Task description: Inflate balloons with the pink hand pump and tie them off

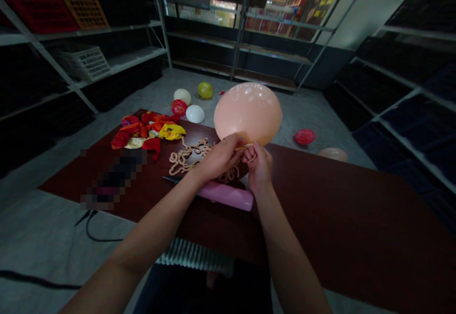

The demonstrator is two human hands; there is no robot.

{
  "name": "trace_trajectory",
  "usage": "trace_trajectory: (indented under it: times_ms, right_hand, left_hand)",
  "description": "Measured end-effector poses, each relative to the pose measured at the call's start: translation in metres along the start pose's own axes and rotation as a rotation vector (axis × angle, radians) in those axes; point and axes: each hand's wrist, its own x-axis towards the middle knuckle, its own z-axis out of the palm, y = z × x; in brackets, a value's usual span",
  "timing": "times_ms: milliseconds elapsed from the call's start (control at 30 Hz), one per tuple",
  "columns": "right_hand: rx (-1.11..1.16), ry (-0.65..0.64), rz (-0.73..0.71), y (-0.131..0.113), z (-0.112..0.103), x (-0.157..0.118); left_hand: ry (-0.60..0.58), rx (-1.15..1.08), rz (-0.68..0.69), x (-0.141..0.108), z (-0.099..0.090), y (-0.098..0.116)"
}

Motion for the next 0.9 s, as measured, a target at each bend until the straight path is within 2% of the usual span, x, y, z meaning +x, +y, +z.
trace_trajectory:
  times_ms: [167, 267, 367, 467, 633, 733, 900]
  right_hand:
    - [-0.136, -0.085, -0.069, 0.001, -0.003, -0.001]
    - [-0.156, -0.119, -0.076, 0.001, -0.005, -0.001]
    - [-0.134, -0.116, -0.044, 0.000, -0.008, 0.002]
    - [-0.226, -0.126, -0.007, -0.002, -0.011, 0.005]
    - [-0.484, -0.134, -0.062, -0.002, -0.014, 0.008]
    - [-0.552, -0.151, -0.125, -0.002, -0.015, 0.009]
    - [-0.495, -0.317, -0.104, -0.005, -0.018, 0.008]
  left_hand:
    - [0.018, 0.056, -0.070, -0.001, -0.001, -0.004]
    - [0.053, -0.013, -0.117, -0.001, -0.003, -0.007]
    - [0.180, -0.154, -0.195, -0.001, -0.004, -0.012]
    - [0.282, -0.367, -0.281, -0.001, -0.003, -0.016]
    - [0.304, -0.760, -0.375, 0.001, -0.001, -0.012]
    - [0.317, -0.837, -0.424, 0.002, -0.001, -0.009]
    - [0.384, -0.940, -0.439, 0.004, -0.001, -0.010]
